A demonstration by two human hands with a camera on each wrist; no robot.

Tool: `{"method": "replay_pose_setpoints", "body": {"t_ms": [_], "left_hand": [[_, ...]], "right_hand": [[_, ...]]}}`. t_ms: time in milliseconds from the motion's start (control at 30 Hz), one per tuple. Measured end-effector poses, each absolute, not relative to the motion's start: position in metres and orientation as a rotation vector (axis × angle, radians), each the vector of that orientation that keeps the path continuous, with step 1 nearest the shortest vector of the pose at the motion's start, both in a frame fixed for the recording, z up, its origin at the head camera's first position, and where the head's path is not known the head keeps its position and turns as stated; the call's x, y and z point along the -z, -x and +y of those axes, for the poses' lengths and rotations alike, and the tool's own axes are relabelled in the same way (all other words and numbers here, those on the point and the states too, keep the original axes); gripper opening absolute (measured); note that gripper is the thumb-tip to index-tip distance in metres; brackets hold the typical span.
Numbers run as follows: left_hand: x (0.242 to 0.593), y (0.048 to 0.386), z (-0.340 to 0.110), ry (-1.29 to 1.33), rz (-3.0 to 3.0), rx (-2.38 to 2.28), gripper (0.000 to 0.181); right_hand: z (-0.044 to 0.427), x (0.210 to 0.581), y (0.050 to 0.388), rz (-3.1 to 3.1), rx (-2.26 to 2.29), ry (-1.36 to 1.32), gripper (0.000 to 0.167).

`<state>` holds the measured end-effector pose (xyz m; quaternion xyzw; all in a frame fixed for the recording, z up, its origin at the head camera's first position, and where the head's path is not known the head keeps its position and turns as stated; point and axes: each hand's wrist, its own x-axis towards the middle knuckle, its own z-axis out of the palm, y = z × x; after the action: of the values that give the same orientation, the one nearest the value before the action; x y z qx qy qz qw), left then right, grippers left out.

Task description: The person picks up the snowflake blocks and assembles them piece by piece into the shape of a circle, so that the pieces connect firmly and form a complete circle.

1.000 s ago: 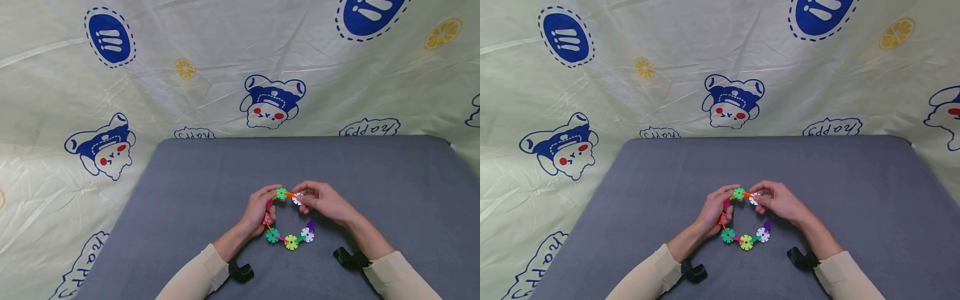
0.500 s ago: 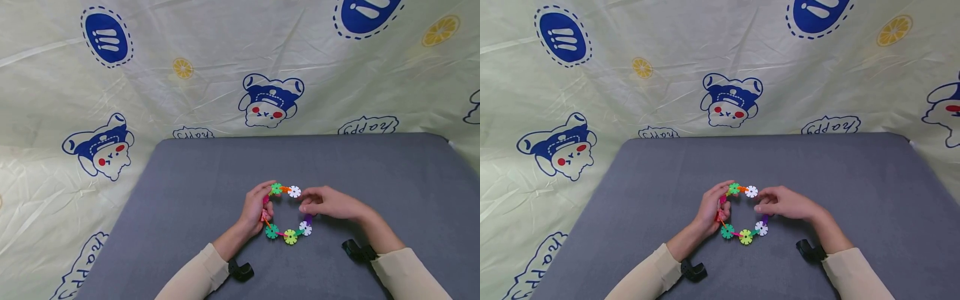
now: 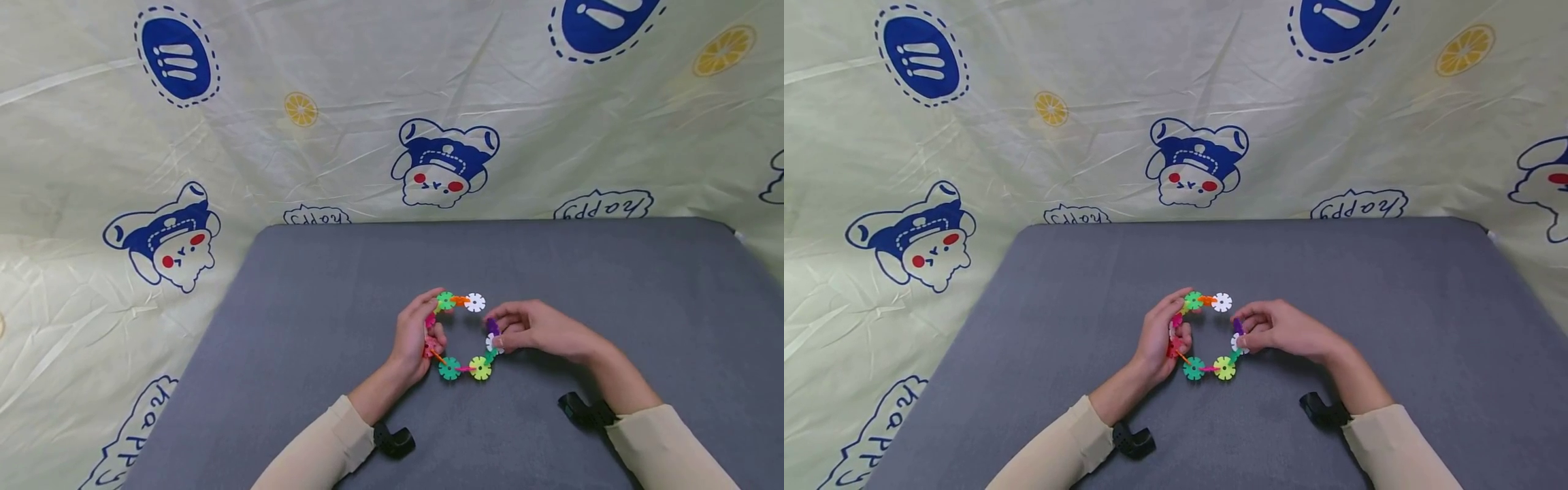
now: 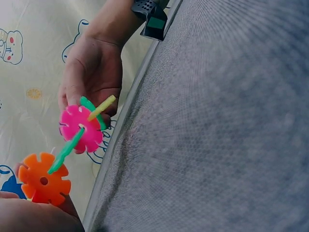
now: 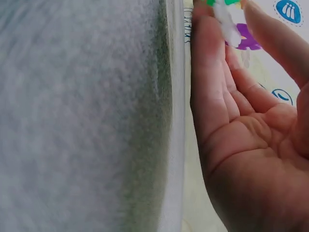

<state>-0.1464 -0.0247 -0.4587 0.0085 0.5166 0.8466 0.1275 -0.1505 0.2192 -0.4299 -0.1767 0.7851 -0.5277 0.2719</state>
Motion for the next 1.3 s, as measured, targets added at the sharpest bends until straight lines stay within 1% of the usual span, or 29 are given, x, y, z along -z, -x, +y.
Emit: {"method": "replay_pose_setpoints", "body": {"t_ms": [467,933,1167,1300], "left_hand": [[0.4585,0.1448,-0.0236,-0.035,1.612,-2.41,0.039],[0.4606,0.1455,-0.0226,-0.089,1.662,-2.369,0.036],[0.4602,0.1454,-0.0229,-0.104,1.704,-2.335,0.035],[0.4603,0.1467,-0.023,-0.126,1.714,-2.33,0.035]], "right_hand": [[0.2141,0.4316,0.1499,2.161,1.428,0.435,0.055],[0.2137,0.431,0.1492,2.194,1.372,0.502,0.044],[0.2128,0.4312,0.1496,2.14,1.458,0.454,0.068],[0.2128,0.4308,0.1501,2.147,1.464,0.465,0.068]]}}
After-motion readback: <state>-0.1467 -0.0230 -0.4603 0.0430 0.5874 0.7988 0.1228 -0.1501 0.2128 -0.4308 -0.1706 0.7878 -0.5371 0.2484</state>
